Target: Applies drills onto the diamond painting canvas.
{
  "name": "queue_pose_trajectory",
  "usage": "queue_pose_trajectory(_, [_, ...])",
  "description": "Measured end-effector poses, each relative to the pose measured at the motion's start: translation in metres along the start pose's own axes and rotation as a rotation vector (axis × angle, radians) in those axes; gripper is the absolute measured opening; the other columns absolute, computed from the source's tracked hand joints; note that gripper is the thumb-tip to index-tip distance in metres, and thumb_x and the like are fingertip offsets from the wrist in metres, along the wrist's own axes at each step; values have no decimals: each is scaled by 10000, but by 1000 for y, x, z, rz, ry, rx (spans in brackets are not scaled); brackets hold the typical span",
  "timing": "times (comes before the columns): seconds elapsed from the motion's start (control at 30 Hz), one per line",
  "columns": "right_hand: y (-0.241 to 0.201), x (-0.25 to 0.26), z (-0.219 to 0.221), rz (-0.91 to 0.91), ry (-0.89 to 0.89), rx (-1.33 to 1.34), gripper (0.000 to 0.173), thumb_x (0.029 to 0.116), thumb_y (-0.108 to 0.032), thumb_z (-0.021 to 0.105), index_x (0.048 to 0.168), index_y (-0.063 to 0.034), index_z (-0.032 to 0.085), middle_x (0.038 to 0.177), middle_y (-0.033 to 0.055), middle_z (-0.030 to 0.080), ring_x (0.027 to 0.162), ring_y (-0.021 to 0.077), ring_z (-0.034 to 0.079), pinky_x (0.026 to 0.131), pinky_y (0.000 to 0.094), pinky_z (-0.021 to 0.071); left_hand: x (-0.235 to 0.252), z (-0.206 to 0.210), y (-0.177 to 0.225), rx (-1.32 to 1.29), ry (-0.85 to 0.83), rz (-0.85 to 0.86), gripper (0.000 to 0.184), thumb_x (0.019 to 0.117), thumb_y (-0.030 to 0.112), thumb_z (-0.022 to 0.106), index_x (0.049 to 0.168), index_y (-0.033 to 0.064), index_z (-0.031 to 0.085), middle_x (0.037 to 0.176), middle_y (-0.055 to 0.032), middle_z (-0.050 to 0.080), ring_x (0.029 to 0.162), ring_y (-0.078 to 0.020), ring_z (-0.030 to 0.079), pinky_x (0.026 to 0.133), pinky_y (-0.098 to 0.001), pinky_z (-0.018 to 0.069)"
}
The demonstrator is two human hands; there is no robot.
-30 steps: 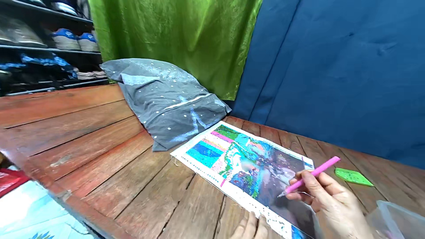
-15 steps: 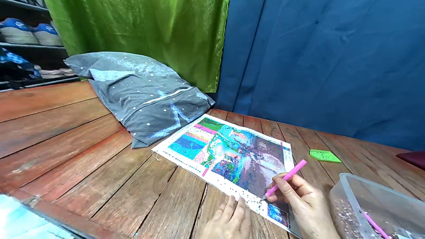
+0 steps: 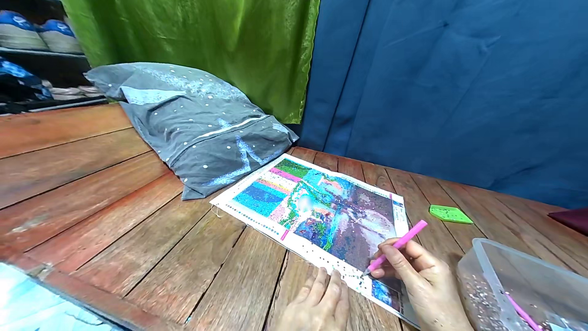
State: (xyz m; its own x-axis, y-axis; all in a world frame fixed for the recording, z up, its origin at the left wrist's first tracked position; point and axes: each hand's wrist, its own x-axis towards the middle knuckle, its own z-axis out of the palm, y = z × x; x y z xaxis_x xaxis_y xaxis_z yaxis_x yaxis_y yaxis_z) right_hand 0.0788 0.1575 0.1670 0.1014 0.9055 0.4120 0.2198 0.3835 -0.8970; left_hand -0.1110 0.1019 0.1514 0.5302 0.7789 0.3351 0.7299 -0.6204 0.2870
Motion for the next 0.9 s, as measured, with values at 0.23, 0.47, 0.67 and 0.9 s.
queue_pose_trajectory(0.23, [3,0,0,-54,-31,-39,122,986,-56,531,959,-30,647,791,-41,705,646,51,705,597,211,625,0,-1,0,4,0,6,453,1009,182,508,1350,-102,598,1429,-251,592,1350,-418,560,1095,-493,469])
queue_pose_trajectory(0.47, [2,0,-1,-111,-79,-76,120,980,-66,540,962,-27,652,801,-50,703,665,33,702,618,201,622,0,-1,-1,22,2,19,459,1009,191,506,1349,-105,596,1429,-254,591,1346,-419,562,1087,-494,476])
queue_pose_trajectory(0.67, [4,1,-1,-113,-94,-59,119,979,-69,542,951,-36,652,795,-52,705,653,43,707,603,210,628,0,-1,0,23,3,20,458,1010,191,506,1347,-107,597,1430,-253,590,1345,-420,563,1086,-492,475])
queue_pose_trajectory(0.9, [3,0,0,-92,-106,-22,122,983,-55,532,948,-34,647,792,-48,704,650,56,712,602,220,634,0,-1,0,27,5,21,454,1016,194,503,1347,-102,600,1431,-247,592,1344,-414,566,1085,-488,477])
